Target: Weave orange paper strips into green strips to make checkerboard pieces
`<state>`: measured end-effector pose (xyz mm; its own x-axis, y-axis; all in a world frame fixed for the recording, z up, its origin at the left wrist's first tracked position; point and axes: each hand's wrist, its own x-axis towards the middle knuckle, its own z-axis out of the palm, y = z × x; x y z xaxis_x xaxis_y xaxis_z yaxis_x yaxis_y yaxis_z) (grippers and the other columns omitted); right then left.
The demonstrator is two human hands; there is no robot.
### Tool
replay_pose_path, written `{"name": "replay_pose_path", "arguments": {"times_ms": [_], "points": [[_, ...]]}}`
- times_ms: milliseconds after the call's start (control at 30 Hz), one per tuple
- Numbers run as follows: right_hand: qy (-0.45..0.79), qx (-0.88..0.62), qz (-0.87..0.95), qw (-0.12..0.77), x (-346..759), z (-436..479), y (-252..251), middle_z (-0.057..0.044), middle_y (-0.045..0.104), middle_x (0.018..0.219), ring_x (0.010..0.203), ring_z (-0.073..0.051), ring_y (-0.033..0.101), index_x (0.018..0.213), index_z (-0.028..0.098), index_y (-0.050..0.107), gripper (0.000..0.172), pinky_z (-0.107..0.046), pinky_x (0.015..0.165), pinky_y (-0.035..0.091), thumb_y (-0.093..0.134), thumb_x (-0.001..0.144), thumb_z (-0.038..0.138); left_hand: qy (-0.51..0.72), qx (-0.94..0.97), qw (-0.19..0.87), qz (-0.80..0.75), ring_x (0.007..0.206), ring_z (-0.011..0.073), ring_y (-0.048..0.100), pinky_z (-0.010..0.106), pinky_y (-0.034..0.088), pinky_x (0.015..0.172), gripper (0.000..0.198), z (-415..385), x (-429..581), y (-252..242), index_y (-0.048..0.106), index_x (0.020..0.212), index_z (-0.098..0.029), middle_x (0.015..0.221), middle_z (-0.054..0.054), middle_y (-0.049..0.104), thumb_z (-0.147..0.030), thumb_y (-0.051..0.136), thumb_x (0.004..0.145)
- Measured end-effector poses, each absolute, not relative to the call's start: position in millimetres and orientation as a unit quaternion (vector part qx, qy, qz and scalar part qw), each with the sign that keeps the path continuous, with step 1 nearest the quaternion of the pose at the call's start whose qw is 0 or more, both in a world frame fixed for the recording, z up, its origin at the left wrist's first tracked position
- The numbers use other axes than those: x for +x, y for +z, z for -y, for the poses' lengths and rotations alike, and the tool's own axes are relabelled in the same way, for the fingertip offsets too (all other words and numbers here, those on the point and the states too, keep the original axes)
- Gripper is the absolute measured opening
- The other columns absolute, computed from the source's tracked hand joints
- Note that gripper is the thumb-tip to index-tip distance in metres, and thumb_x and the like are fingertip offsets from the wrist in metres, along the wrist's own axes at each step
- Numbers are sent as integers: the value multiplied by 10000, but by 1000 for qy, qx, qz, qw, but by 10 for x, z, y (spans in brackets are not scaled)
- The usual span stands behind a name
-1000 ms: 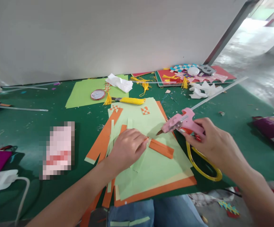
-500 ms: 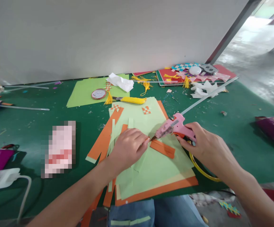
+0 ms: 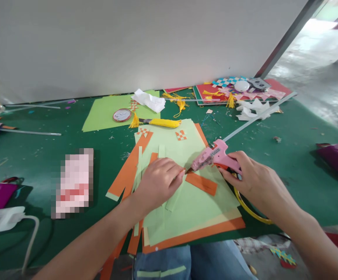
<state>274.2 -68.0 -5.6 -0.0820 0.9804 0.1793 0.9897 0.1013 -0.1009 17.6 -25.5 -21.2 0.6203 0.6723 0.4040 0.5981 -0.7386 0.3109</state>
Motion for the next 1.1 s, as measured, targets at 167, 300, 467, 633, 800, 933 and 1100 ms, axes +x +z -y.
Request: {"name": "replay_pose_path", "arguments": {"times_ms": [167,300,467,633,800,933,1100], "points": [[-13,-670,736,96,2734,677,-37,-17,627,684,550,-212,607,1026,200,512,289,-259,494,335,509,898,459,251,896,76,-357,858,209,634,361,487,828,240,256,178,-211,655,843,-156,832,68,708,-225,453,953],[-19,-671,735,99,2722,676,-19,-18,638,693,560,-210,613,1023,203,514,280,-258,498,341,516,892,451,251,896,73,-359,852,208,632,360,485,817,245,264,178,-219,655,841,-159,830,65,707,-231,450,955],[-43,-667,737,103,2701,675,-5,-35,662,725,594,-227,637,1038,195,521,337,-269,510,370,555,860,480,242,899,81,-355,855,207,629,358,475,821,236,255,173,-197,652,848,-163,822,57,702,-244,458,956],[-64,-655,744,112,2698,689,-26,-50,673,758,632,-232,653,1057,182,529,376,-276,529,390,561,858,499,232,907,90,-341,879,216,628,369,465,826,162,245,153,-166,645,921,-163,876,52,708,-235,500,917],[-68,-657,742,115,2692,725,-37,-53,672,758,631,-232,648,1047,182,530,367,-276,523,377,557,860,497,235,890,94,-379,879,198,626,352,462,825,157,265,186,-174,626,954,-182,904,38,708,-185,472,927],[-58,-659,741,115,2692,736,-44,-59,675,755,626,-235,642,1049,178,526,383,-278,517,367,541,867,515,213,878,94,-419,881,200,627,345,461,798,126,289,238,-150,606,933,-201,907,27,706,-182,482,929],[-53,-677,725,118,2723,744,-47,-61,691,786,636,-241,651,1044,197,528,375,-274,515,371,559,856,519,207,876,91,-425,883,201,625,344,457,799,78,297,265,-131,590,909,-210,904,25,701,-180,519,909]]}}
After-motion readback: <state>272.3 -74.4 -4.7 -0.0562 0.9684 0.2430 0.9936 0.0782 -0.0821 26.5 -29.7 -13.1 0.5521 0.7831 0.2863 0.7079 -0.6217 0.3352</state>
